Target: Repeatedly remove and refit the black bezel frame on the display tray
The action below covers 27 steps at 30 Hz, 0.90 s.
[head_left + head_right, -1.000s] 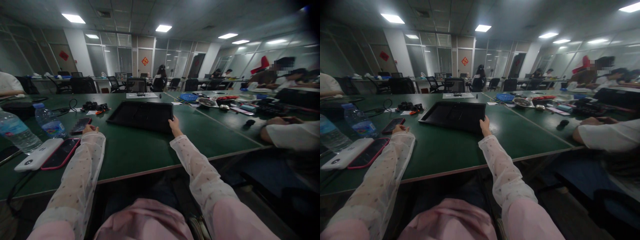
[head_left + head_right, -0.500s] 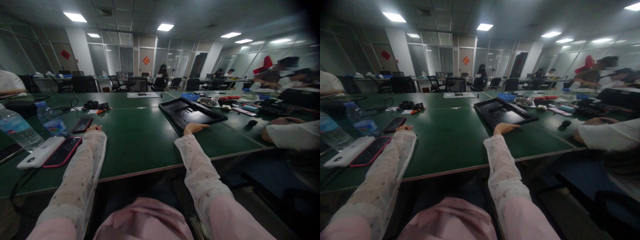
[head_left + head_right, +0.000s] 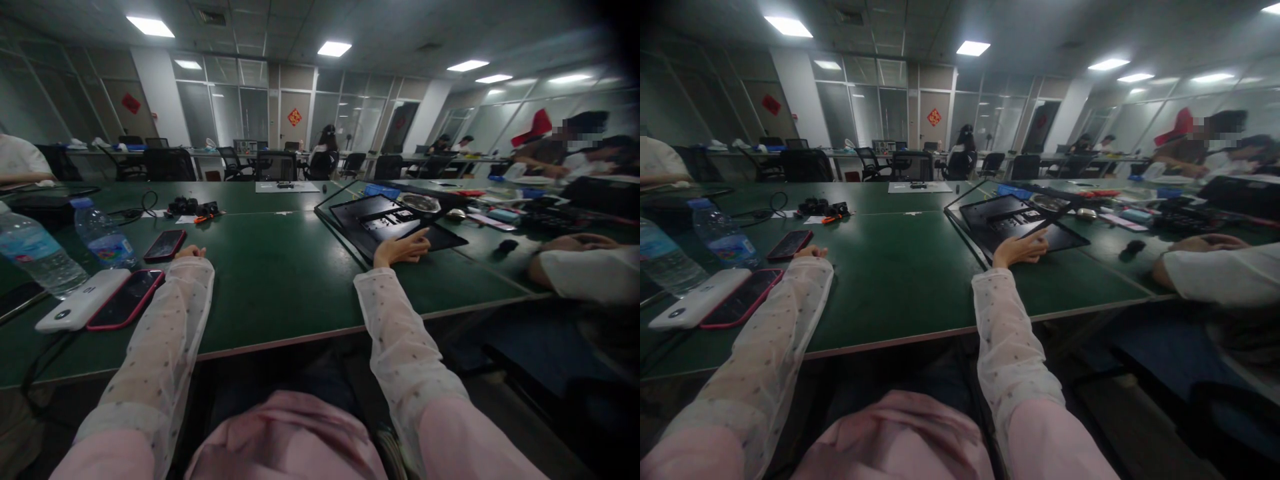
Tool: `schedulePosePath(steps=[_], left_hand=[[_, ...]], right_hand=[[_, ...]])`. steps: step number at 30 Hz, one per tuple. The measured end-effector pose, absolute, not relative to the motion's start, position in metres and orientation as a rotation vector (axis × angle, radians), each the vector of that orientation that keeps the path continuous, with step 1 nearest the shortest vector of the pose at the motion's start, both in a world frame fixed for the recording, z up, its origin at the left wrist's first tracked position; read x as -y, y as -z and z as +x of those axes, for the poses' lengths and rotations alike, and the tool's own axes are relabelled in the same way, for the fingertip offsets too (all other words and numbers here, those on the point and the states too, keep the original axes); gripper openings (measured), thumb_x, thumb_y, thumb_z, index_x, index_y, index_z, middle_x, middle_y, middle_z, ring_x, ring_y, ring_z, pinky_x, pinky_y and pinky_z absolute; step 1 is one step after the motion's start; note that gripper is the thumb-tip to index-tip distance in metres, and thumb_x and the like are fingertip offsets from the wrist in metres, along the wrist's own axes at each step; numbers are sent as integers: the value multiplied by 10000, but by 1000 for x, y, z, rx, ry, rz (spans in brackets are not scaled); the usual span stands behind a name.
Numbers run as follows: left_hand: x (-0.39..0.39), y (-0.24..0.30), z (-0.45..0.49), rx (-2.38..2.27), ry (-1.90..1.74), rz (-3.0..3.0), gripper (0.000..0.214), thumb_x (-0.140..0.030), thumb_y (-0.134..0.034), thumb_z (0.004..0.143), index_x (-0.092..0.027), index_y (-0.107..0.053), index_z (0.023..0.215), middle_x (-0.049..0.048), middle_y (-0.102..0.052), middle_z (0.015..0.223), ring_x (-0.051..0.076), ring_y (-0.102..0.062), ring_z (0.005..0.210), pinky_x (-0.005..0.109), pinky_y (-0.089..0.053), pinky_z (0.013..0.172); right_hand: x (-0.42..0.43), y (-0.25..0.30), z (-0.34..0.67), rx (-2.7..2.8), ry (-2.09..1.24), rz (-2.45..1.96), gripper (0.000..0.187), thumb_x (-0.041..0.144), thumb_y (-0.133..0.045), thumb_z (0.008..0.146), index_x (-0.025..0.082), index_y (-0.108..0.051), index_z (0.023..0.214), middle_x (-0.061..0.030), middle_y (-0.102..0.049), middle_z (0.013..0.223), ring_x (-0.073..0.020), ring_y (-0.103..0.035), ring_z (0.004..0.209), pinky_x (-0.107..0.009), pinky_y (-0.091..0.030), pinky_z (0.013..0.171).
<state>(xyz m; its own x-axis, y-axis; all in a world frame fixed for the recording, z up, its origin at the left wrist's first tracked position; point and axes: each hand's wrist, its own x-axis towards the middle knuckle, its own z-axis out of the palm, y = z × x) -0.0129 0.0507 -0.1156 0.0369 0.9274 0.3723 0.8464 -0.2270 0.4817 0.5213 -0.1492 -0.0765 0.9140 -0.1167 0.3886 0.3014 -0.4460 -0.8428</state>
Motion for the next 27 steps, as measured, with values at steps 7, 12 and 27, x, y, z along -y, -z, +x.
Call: schedulePosePath(steps=[7, 12, 27], left_hand=[[-50, 116, -9, -1889, -1010, 2118, 334, -452, -554, 920, -216, -427, 722, -5, -528, 713, 155, -508, 729, 266, -380, 701], [-50, 116, -7, -1932, -1124, 1974, 180, -350, -583, 904, -222, -500, 808, 20, -600, 786, 197, -592, 787, 314, -448, 759], [-60, 130, 6, -1668, -1395, 2066, 766, -525, -628, 906, -94, -438, 1510, 212, -556, 1419, 286, -664, 1134, 401, -501, 1015]], right_hand=[[145, 63, 490, 820, 648, -1887, 664, 231, -305, 993, 183, -238, 1652, -224, -480, 1437, -369, -413, 1392, -628, -321, 1167], [137, 59, 465, 1143, 517, -1854, 641, 350, -304, 1037, 185, -275, 1656, -225, -501, 1440, -395, -394, 1432, -612, -349, 1167], [130, 69, 473, 1044, 130, -1795, 707, 470, -462, 1002, 152, -331, 1620, -154, -736, 1058, -348, -685, 1116, -444, -506, 1006]])
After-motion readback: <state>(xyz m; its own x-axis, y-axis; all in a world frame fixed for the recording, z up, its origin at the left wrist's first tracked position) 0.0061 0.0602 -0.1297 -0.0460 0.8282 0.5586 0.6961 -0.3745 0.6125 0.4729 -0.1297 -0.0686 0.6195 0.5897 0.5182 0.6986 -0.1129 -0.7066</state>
